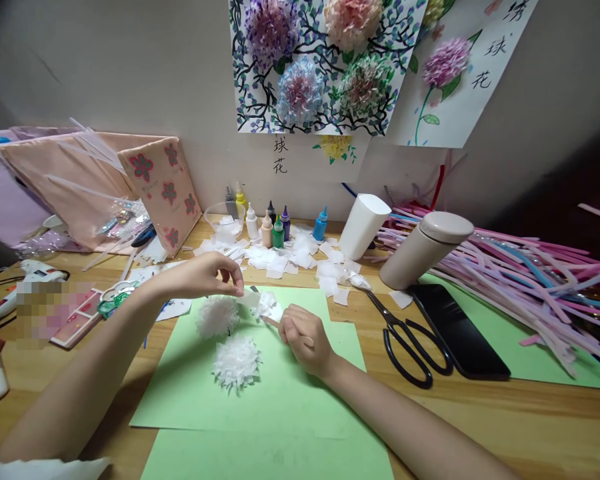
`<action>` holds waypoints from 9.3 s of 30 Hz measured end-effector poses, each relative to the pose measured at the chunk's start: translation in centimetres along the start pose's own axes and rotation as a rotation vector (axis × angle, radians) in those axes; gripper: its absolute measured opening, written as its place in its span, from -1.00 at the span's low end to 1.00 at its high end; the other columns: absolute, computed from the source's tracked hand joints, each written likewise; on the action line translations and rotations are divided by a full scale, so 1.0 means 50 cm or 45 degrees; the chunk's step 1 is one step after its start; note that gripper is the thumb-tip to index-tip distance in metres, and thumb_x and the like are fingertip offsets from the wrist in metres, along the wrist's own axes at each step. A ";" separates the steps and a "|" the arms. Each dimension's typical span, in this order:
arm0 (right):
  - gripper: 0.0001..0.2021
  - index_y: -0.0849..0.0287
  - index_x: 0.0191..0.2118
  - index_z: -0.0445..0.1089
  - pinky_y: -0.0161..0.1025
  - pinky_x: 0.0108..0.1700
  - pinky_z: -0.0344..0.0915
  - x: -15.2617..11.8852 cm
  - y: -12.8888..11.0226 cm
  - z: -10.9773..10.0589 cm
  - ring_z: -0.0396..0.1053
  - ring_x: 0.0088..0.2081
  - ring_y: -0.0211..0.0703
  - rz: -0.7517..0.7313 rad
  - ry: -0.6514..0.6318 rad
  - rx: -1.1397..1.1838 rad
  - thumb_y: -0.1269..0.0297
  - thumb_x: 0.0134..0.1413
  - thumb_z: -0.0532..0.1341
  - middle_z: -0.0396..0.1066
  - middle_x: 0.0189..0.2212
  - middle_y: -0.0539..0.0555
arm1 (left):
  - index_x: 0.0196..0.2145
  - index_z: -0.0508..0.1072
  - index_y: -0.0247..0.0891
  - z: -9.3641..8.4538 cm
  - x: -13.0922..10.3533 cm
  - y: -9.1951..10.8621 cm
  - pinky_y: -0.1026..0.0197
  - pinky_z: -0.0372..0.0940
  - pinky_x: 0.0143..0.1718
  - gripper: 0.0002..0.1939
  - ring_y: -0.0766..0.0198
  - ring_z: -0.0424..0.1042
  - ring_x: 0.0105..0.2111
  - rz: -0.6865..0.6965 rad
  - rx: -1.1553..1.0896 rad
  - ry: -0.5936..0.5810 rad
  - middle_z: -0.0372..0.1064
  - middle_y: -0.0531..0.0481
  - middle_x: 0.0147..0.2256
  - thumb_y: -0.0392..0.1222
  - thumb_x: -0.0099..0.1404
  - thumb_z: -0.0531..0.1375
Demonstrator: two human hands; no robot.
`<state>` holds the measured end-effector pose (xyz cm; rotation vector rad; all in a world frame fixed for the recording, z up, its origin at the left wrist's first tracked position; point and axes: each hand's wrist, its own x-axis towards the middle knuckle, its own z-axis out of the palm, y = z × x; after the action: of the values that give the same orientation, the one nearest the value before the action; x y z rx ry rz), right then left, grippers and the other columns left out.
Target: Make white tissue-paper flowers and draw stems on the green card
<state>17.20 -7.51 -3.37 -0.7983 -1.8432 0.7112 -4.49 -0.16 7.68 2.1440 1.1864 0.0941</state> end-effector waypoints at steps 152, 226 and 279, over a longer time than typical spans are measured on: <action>-0.88 0.15 -0.33 0.31 -0.19 -0.18 0.32 0.007 0.000 -0.006 0.35 -0.25 -0.12 0.435 0.107 0.331 0.23 0.05 0.20 0.38 -0.34 0.08 | -0.34 0.34 -0.27 0.196 -0.021 0.032 0.29 0.18 -0.36 -0.74 0.30 0.32 -0.35 0.101 -0.579 0.501 0.36 0.01 -0.36 -0.04 0.28 0.00; -0.56 0.13 -0.66 0.12 -0.27 -0.50 0.09 -0.019 -0.008 -0.007 0.10 -0.63 -0.26 -0.067 0.048 -0.023 0.27 0.24 -0.17 0.13 -0.72 -0.02 | -0.40 0.50 -0.14 0.194 0.001 -0.021 0.14 0.04 -0.25 -0.85 0.27 0.35 -0.43 0.150 0.289 0.562 0.48 0.05 -0.45 -0.27 0.17 0.12; -0.60 0.15 -0.62 0.05 -0.29 -0.48 0.07 -0.004 -0.003 0.009 0.07 -0.62 -0.30 0.096 -0.109 -0.062 0.29 0.26 -0.17 0.09 -0.69 -0.04 | -0.21 0.36 -0.18 0.195 -0.007 -0.020 0.18 0.08 -0.16 -0.74 0.25 0.42 -0.31 0.006 0.097 0.522 0.49 0.13 -0.39 -0.27 0.09 0.21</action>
<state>16.84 -7.79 -3.52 -0.8847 -1.9217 0.7615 -1.86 -5.16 -0.32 2.2599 1.4312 0.5194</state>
